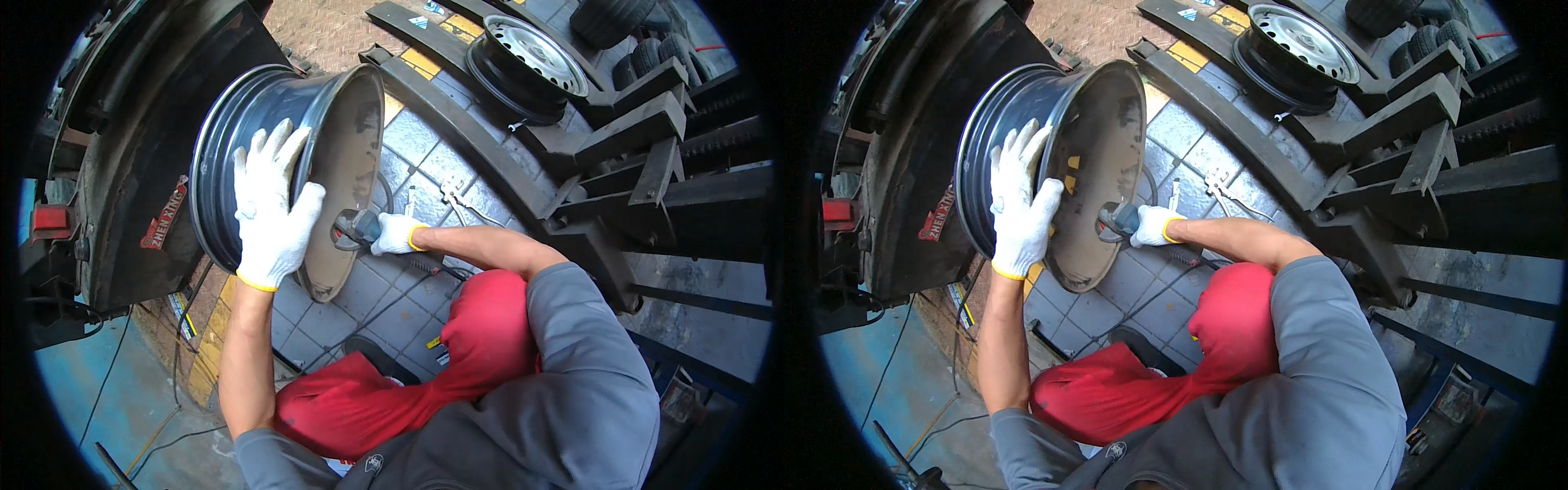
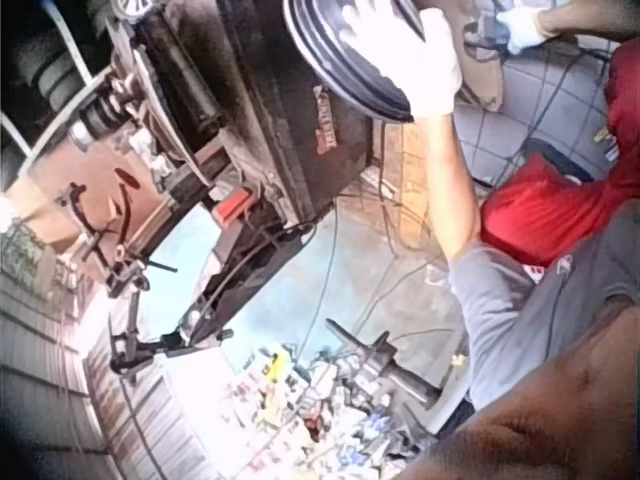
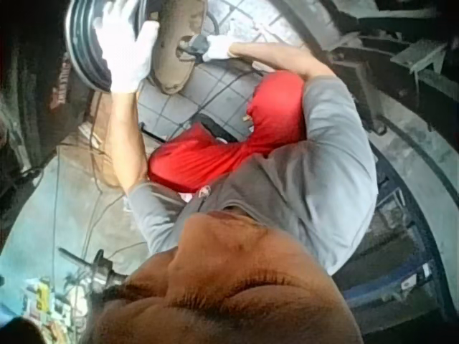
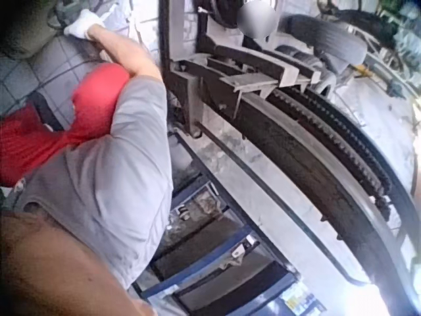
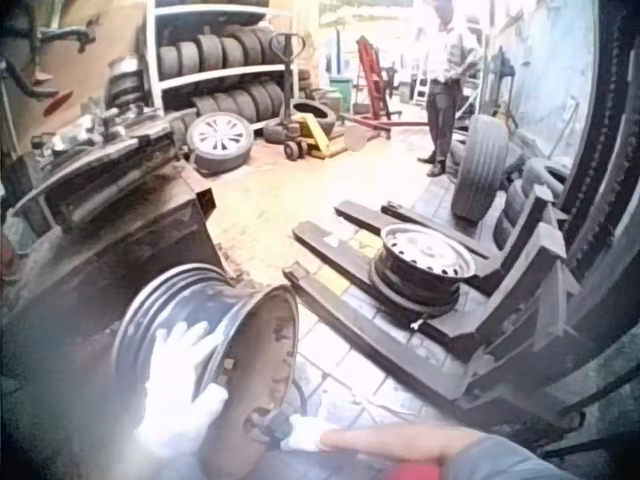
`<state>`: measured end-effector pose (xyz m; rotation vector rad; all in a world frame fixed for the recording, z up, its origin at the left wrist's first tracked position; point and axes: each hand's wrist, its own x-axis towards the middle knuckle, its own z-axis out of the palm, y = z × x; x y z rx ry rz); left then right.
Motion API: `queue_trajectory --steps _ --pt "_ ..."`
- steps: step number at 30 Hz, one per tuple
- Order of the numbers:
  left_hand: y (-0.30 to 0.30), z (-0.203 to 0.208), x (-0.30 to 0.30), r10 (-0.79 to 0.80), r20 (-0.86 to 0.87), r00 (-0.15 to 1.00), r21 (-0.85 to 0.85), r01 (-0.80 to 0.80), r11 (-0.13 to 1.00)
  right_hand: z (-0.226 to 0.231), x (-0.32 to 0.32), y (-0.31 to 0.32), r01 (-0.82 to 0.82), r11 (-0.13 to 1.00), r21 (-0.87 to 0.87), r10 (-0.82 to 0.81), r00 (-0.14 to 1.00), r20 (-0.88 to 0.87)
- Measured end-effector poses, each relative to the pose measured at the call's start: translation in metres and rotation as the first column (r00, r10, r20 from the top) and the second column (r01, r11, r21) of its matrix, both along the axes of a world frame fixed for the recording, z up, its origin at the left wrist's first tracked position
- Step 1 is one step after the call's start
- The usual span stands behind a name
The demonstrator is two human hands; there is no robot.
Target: The person uses a power sander to clean the inner surface of a car wheel rim, then switches to a wire brush to scrub the same area. The person rotates the rim to access different sections and continues scrubbing until the end of the clip.
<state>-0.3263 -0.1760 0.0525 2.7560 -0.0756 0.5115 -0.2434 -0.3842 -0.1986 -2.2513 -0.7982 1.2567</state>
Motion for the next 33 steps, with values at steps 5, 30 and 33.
queue_trajectory --steps 5,30,33 --pt "-0.009 -0.001 0.000 0.030 0.008 1.000 0.013 -0.030 0.999 -0.004 0.037 0.018 0.018 0.999 -0.043 -0.007 0.969 0.245" --pt "0.032 -0.002 0.080 0.007 0.057 0.998 -0.004 -0.007 1.000 0.014 0.068 0.002 0.105 0.992 -0.073 -0.075 0.941 0.330" --pt "0.029 -0.003 0.075 0.017 0.073 0.997 -0.005 -0.017 1.000 0.024 0.044 0.003 -0.049 0.995 -0.091 0.071 0.965 0.254"
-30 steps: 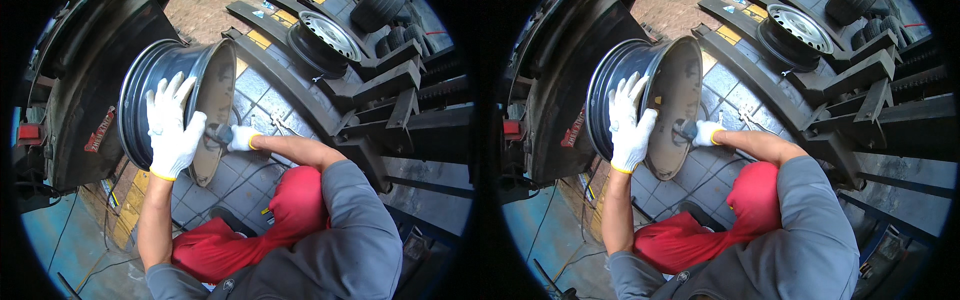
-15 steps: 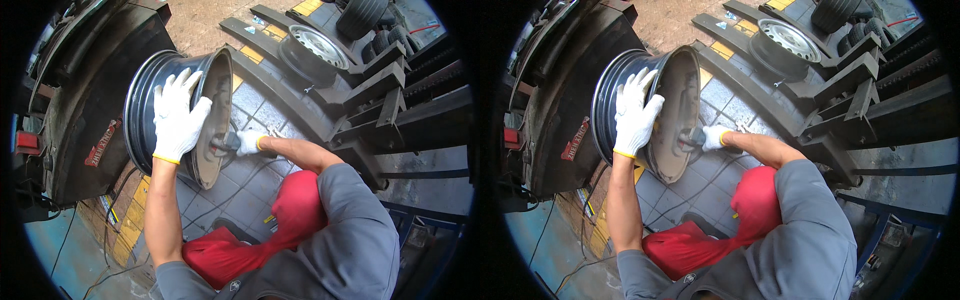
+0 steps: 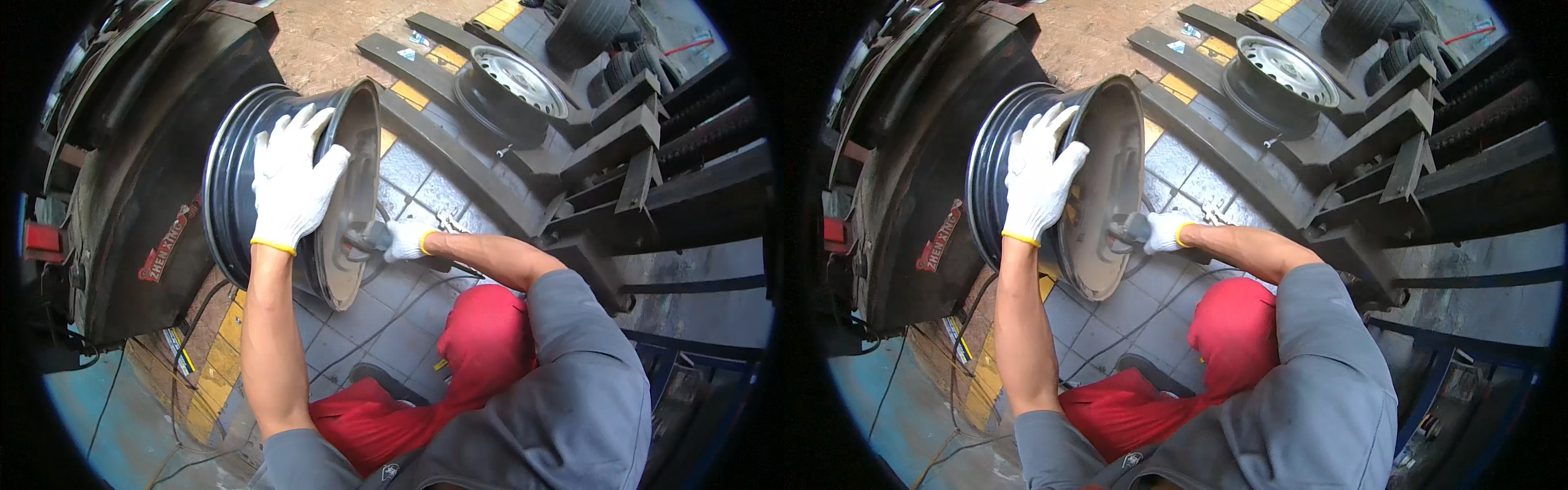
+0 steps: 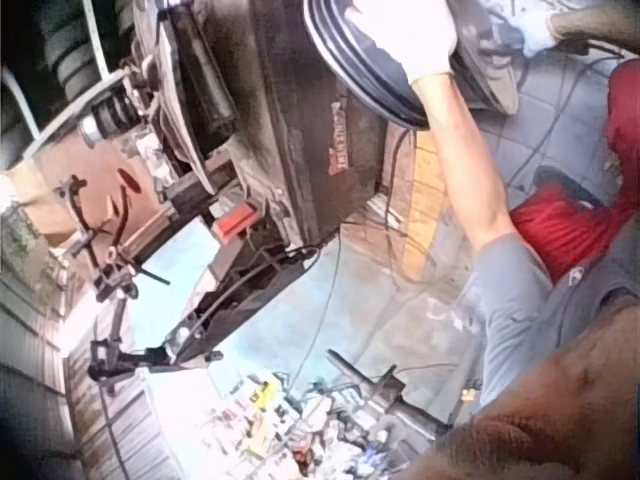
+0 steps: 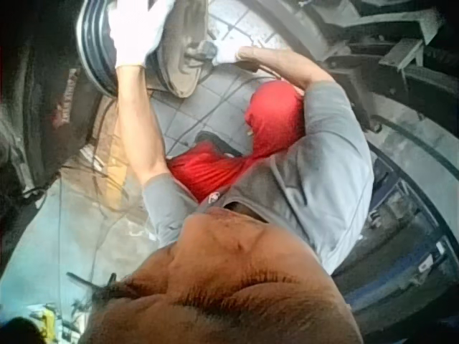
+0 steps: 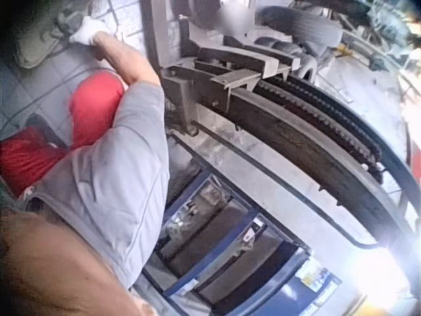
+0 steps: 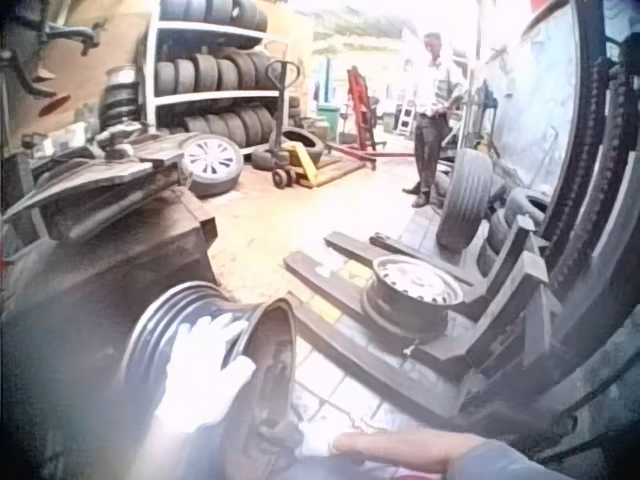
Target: The person uses a power sander to clean the inner surface of a car wheel rim, then switches to a wire brush to scrub the same area. The person rotates the rim to access different sections and continues scrubbing until the end of the clip.
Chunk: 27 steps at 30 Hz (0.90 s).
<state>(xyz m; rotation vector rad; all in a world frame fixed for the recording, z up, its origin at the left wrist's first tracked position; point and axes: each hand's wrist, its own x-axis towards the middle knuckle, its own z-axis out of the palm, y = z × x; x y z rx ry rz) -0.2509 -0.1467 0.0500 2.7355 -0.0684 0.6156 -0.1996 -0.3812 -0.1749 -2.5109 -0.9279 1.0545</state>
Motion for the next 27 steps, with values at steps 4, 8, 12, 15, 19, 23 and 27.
queue_trajectory --steps 4,8,12,15,19,23,27 --pt "0.001 0.000 -0.005 -0.020 -0.046 0.999 -0.012 0.019 1.000 -0.013 0.017 0.057 0.068 0.995 0.074 -0.073 0.995 0.066" --pt "-0.001 -0.003 -0.007 -0.027 -0.095 0.995 -0.029 0.025 0.999 -0.034 0.050 0.099 0.146 0.967 0.207 -0.201 0.941 0.274" --pt "0.001 -0.001 -0.007 -0.025 -0.096 0.995 -0.014 0.024 1.000 -0.029 0.037 0.109 0.101 0.985 0.141 -0.127 0.973 0.190" --pt "0.002 0.001 -0.009 -0.007 -0.118 0.993 -0.028 0.004 1.000 -0.013 0.024 0.098 -0.110 0.993 0.039 0.111 0.993 -0.030" --pt "-0.001 0.001 -0.008 -0.031 -0.120 0.992 -0.041 0.026 0.999 -0.015 0.046 0.083 0.010 0.999 0.050 -0.021 0.972 0.234" --pt "0.000 0.001 -0.003 -0.033 -0.108 0.994 -0.014 0.032 0.999 -0.018 0.080 0.084 0.127 0.949 0.290 -0.257 0.844 0.472" --pt "0.004 0.000 0.001 -0.017 -0.102 0.995 -0.023 0.014 1.000 -0.015 0.069 0.060 0.191 0.962 0.196 -0.239 0.935 0.263"
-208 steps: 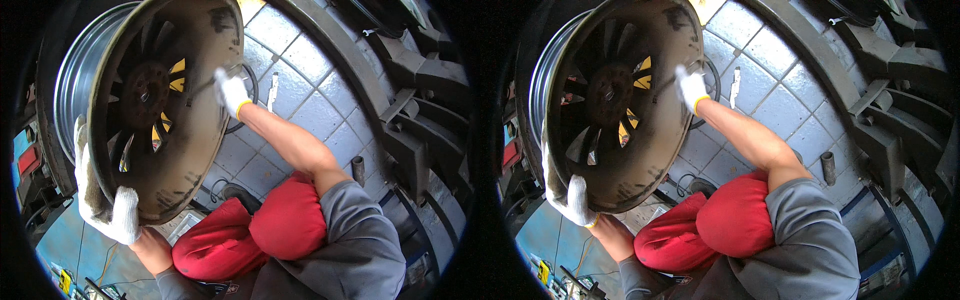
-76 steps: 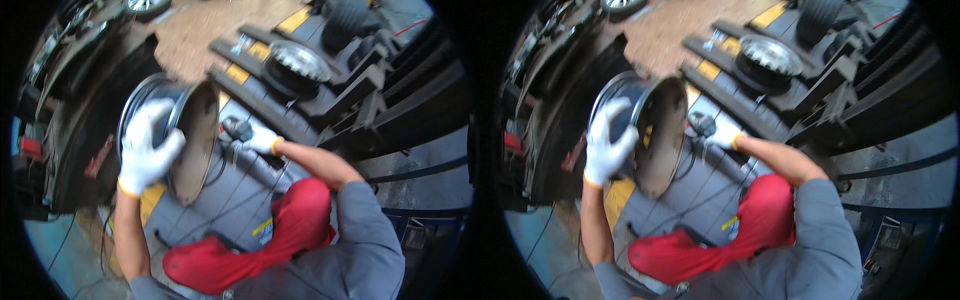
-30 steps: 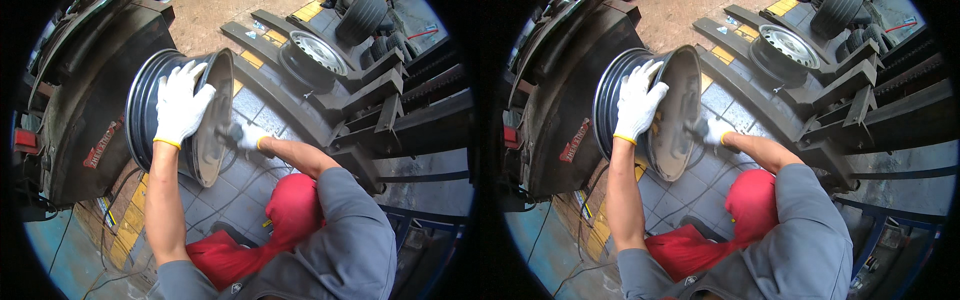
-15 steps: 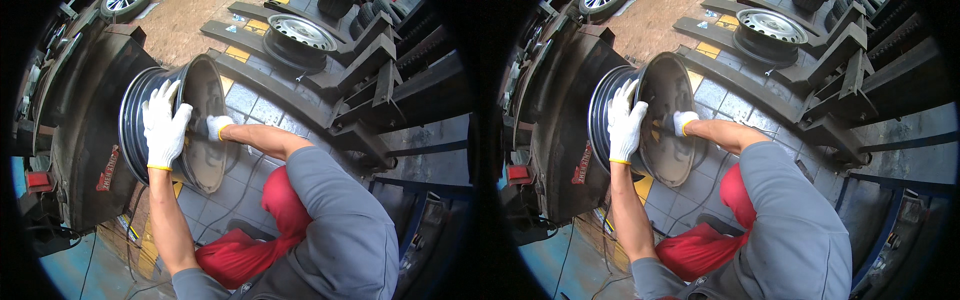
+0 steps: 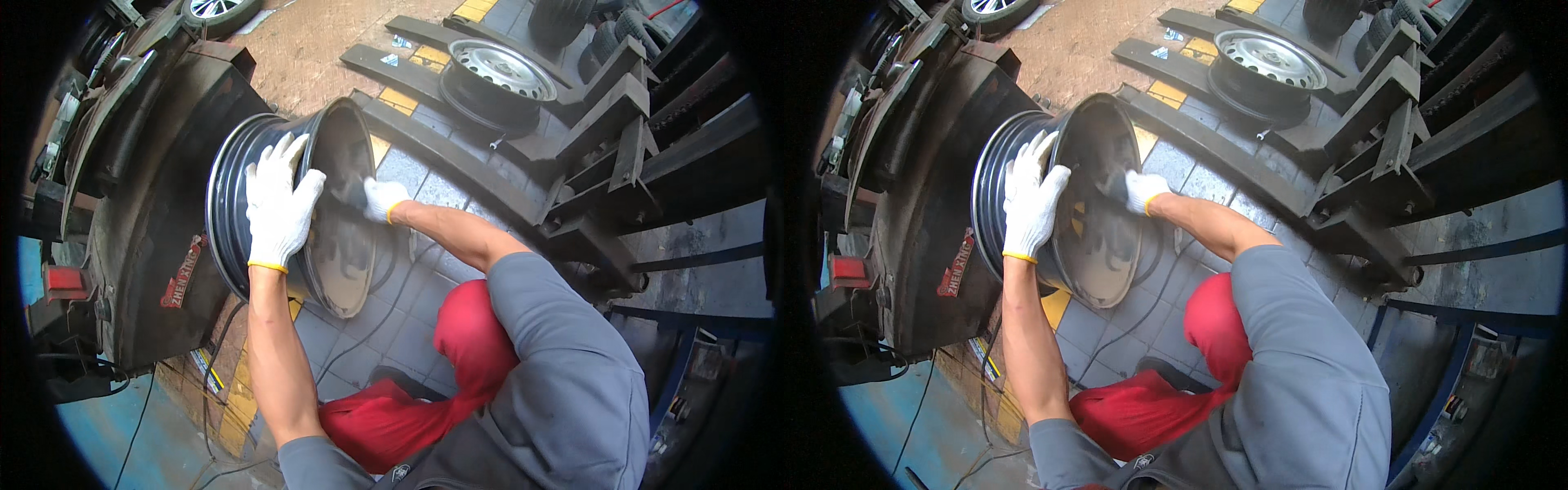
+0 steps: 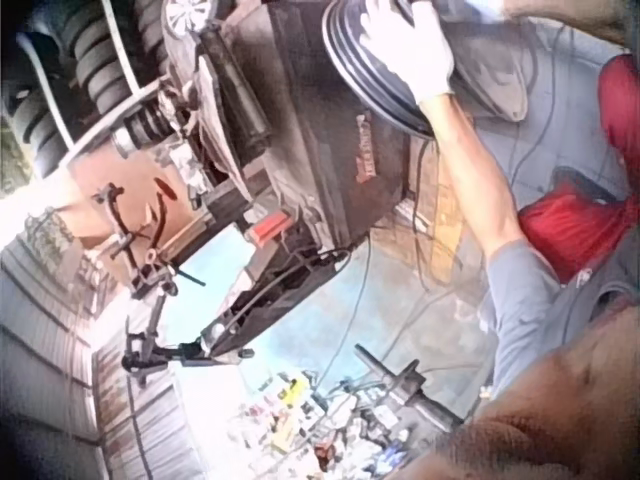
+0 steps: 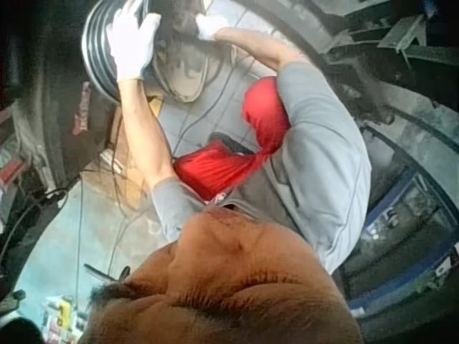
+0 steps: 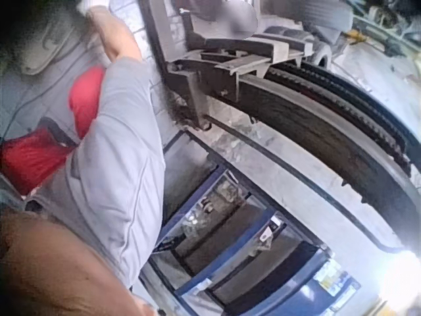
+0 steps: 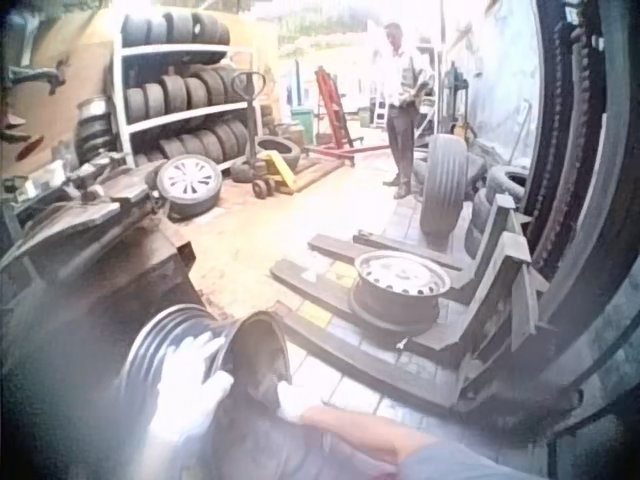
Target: The person uses a power sander to clean the inner surface of a car wheel rim, then switches to a wire brush to scrub the same area. The person rotates the rim to access different sections and continues scrubbing until the end of the clip.
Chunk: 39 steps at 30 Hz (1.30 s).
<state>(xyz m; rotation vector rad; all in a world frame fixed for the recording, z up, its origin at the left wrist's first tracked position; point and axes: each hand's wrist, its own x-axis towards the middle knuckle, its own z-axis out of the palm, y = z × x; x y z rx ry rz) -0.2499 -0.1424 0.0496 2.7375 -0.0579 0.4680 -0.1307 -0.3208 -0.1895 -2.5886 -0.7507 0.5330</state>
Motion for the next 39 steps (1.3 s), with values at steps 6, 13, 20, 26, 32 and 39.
queue_trajectory --steps 6,13,20,26,32,39 --pt "0.004 0.001 0.000 0.008 0.003 1.000 -0.009 -0.008 1.000 0.001 -0.015 -0.043 -0.112 0.990 -0.086 0.105 0.991 -0.078" --pt "0.002 0.002 0.001 0.016 -0.006 1.000 -0.001 -0.016 1.000 0.026 0.028 -0.017 0.058 0.986 0.154 -0.093 0.968 0.234" --pt "-0.003 0.004 0.006 0.011 0.026 1.000 -0.025 -0.010 1.000 -0.011 -0.024 -0.024 -0.130 0.990 -0.048 0.121 0.981 -0.150" --pt "-0.010 0.009 -0.001 -0.017 0.021 1.000 -0.034 0.017 0.999 -0.015 -0.055 -0.024 -0.088 0.996 -0.031 0.072 0.934 -0.349" --pt "-0.022 0.005 -0.041 0.000 0.046 0.999 -0.005 0.000 1.000 -0.021 -0.095 -0.046 -0.198 0.954 0.223 0.285 0.828 -0.483" --pt "-0.043 0.007 -0.080 0.020 -0.019 1.000 0.073 -0.019 0.997 -0.017 -0.100 -0.074 -0.208 0.978 -0.002 0.187 0.884 -0.429"
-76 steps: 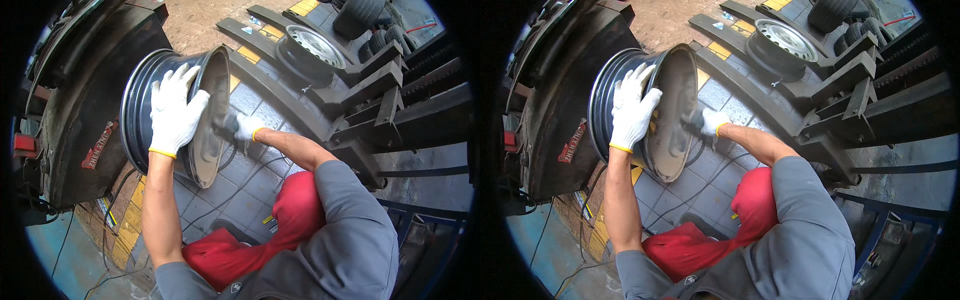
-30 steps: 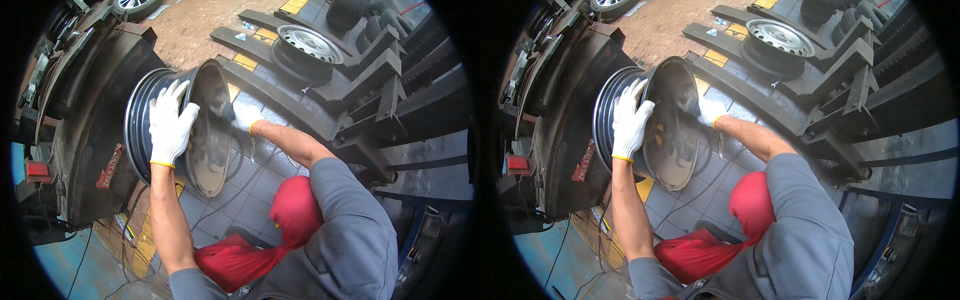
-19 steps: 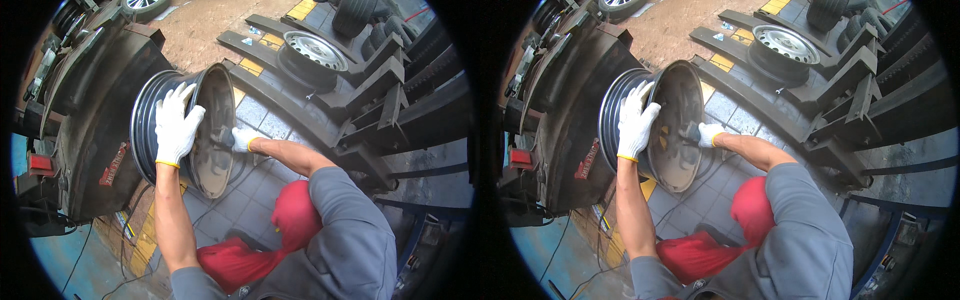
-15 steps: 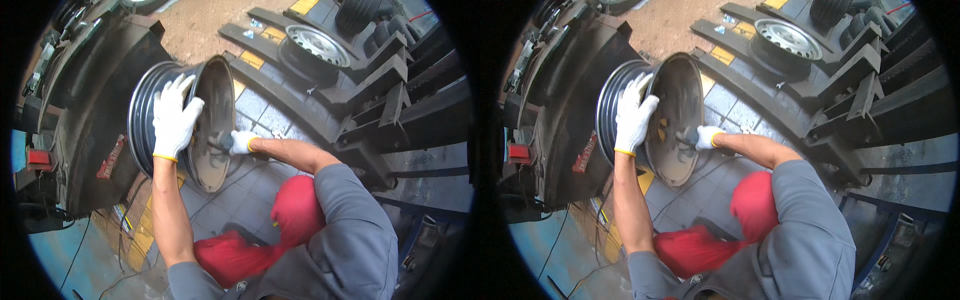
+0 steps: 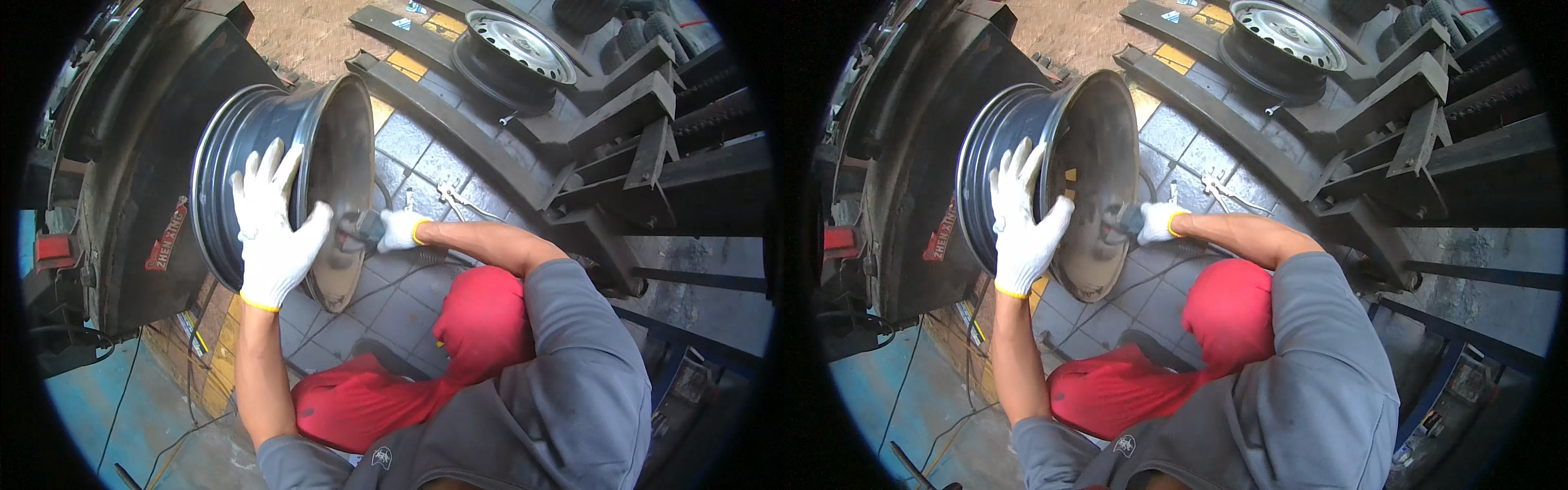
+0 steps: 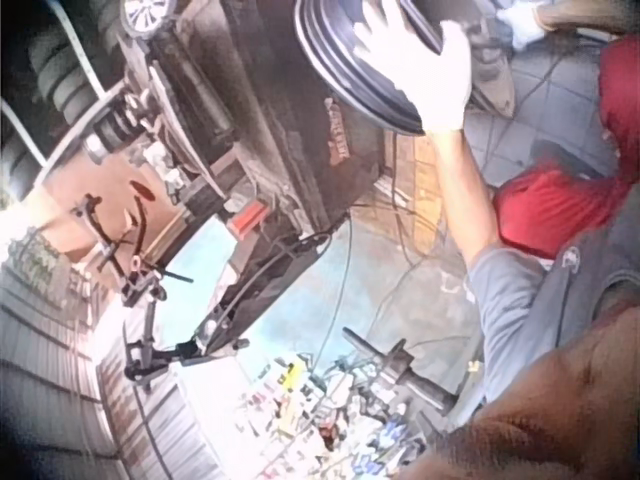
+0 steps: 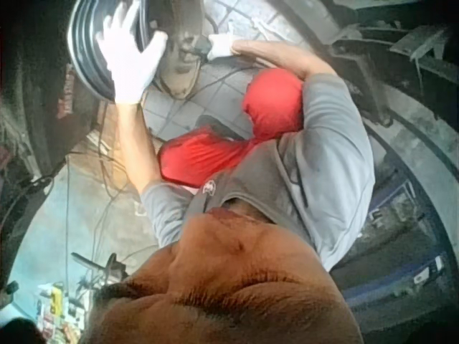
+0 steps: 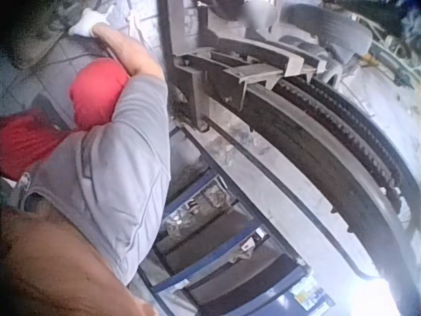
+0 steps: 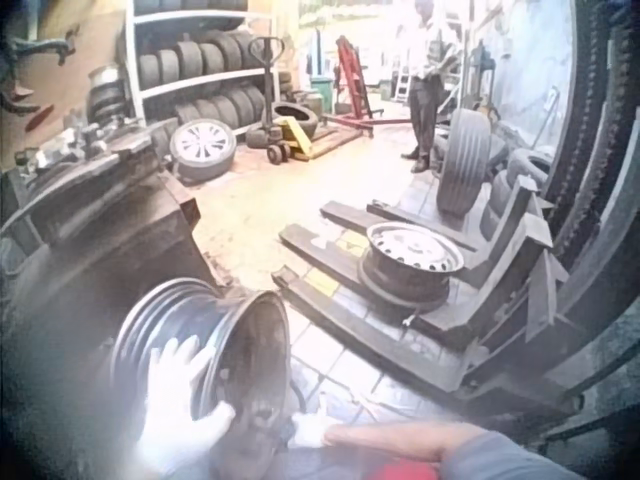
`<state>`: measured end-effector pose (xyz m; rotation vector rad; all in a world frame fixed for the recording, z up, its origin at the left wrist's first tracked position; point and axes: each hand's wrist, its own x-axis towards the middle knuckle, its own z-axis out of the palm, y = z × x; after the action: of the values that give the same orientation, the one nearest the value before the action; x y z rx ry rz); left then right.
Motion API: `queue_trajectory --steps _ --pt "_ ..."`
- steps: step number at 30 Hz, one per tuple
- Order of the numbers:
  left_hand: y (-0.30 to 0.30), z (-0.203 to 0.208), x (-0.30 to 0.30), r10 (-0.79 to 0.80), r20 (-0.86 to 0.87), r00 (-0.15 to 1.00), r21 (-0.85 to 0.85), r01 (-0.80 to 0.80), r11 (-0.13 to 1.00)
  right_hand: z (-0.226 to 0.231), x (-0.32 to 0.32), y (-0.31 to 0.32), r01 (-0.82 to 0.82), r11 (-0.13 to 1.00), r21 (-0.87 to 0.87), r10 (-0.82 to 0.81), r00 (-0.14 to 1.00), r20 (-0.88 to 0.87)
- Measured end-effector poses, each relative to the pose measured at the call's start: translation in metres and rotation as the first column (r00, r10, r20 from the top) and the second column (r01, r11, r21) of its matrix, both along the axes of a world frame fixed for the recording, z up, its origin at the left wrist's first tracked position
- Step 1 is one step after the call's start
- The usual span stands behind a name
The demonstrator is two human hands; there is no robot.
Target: The person uses a power sander to clean the inner surface of a car wheel rim, then switches to a wire brush to scrub the same area. The person rotates the rim to access different sections and continues scrubbing until the end of the clip.
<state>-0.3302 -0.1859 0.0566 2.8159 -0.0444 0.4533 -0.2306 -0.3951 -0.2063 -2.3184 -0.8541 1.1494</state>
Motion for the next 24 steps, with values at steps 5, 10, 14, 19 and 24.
queue_trajectory --steps 5,10,14,19,24 --pt "-0.010 0.001 -0.007 -0.003 0.034 0.999 -0.001 0.003 1.000 -0.003 0.059 0.001 0.260 0.964 0.058 -0.265 0.912 0.313" --pt "-0.004 -0.002 -0.013 0.037 0.048 0.998 0.027 -0.038 0.999 0.036 0.040 0.009 0.136 0.988 -0.073 -0.120 0.974 0.190" --pt "-0.016 -0.006 -0.005 0.060 0.102 0.993 0.008 -0.061 0.998 -0.008 -0.019 -0.024 -0.012 0.999 0.050 0.016 0.998 -0.067" --pt "-0.036 0.001 -0.052 0.125 0.067 0.990 0.102 -0.131 0.986 0.002 -0.020 -0.016 -0.055 0.991 0.122 0.079 0.975 -0.210" --pt "-0.048 -0.022 -0.088 0.313 -0.037 0.949 0.122 -0.307 0.944 0.001 0.029 0.001 0.079 0.997 -0.006 -0.076 0.979 0.189"
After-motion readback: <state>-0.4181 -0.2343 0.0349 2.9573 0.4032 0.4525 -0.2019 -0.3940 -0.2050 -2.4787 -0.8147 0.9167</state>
